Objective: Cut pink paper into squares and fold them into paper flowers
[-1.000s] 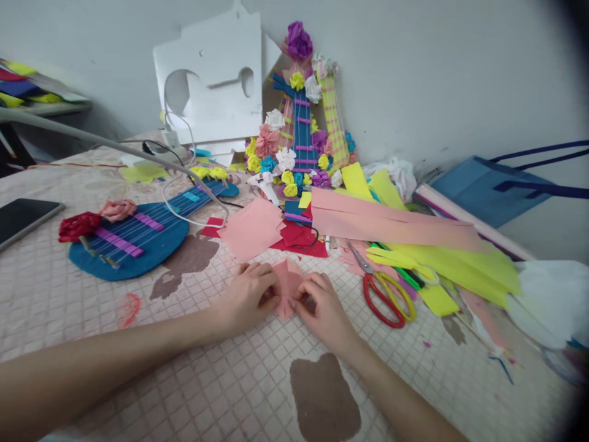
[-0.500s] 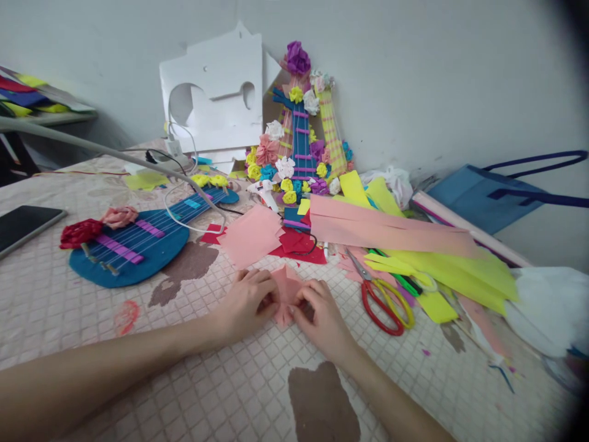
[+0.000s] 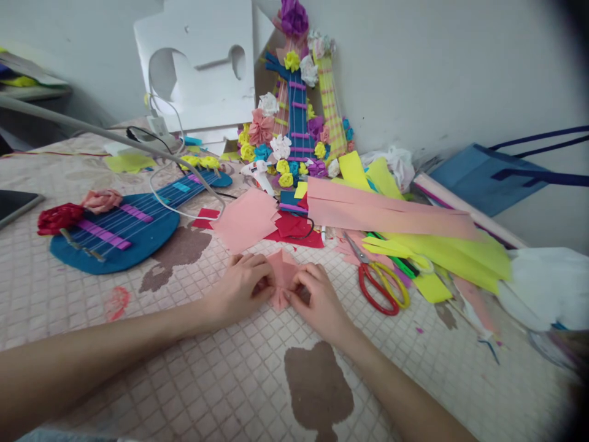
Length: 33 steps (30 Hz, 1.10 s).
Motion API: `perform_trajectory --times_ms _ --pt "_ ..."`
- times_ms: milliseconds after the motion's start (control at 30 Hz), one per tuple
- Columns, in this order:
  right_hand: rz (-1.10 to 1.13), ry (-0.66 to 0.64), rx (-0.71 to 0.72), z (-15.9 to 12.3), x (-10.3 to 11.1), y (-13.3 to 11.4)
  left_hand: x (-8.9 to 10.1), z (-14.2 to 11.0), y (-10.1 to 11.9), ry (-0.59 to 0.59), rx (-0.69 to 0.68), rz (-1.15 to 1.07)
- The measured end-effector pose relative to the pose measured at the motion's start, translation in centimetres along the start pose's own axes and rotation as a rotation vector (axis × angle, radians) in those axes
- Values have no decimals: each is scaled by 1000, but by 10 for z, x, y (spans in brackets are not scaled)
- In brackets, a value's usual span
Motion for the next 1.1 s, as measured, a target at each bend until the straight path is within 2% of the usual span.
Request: perform_trajectory --times_ms 300,1100 --pt "-15 7 -2 0 0 0 1 0 2 33 4 -13" --pt "-5 33 -5 0 -2 0 -2 -2 4 -3 -28 14"
Point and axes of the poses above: each hand's wrist, its own z-axis towards the middle knuckle, its own x-axis out of the back of the hand, y = z × x, the point moved 6 cm from there along z, towards the middle knuckle, and after that the axes turned 2 degrees about -x, right-handed, at the moved point
